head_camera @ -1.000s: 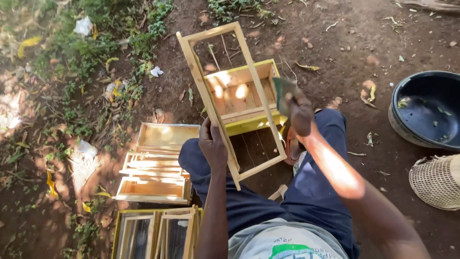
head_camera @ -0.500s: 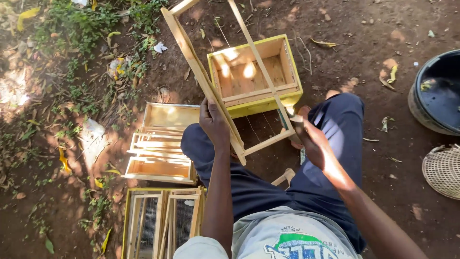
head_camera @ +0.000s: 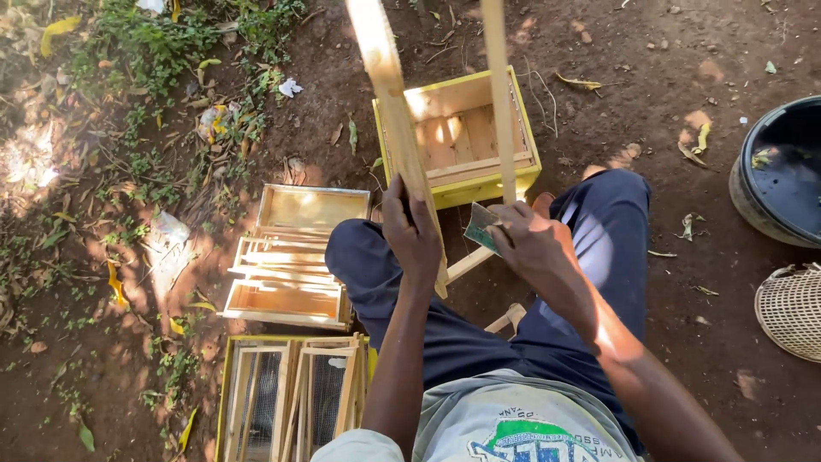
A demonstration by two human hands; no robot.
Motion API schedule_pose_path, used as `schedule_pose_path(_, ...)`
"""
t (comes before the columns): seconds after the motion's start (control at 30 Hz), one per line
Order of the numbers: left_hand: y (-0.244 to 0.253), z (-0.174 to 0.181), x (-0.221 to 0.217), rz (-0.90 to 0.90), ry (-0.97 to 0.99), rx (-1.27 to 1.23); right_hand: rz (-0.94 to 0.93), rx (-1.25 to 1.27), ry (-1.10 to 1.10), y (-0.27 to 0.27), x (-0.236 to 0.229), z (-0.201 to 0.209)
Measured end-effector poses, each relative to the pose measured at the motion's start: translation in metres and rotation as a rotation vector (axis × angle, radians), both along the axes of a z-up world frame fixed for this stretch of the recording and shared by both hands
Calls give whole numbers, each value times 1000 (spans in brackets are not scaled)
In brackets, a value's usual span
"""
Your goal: Sanding wooden beehive frames with a sanding block to smooth the edges and surfaces.
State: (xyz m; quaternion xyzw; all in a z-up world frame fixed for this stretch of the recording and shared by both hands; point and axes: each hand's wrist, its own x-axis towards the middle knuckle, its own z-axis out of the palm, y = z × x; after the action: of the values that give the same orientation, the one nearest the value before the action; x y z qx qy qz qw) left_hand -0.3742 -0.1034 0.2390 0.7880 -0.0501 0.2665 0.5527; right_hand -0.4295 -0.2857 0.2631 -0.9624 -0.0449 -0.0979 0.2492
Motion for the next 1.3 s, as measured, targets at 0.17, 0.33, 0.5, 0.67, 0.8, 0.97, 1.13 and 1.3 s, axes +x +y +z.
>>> schedule_pose_path(0.17, -5, 15, -12, -38, -166, 81, 110, -195, -27, 15, -4, -29)
schedule_pose_path(0.33, -8, 15, -15, -95, -208, 95, 46, 303, 71, -7, 10, -9)
schedule_pose_path(0.5, -8, 7, -12, -112, -139, 33, -181, 588, -28, -9, -22, 57)
schedule_pose_path(0.67, -12, 12, -10, -98, -87, -4, 147, -427, 1, 10, -18, -10)
schedule_pose_path(0.8, -9, 12, -10, -87, -87, -42, 147, -241, -73, 21, -19, 2)
schedule_pose_path(0.97, -8, 19, -10, -165, -100, -23, 149, 571, 186, 20, -17, 35)
schedule_pose_path(1.13, -5, 11, -8, -161, -99, -44, 39, 661, 236, -1, -12, 30)
schedule_pose_path(1.3, 0, 2, -5, -151, -108, -102, -95, 720, -80, 1, -26, 51)
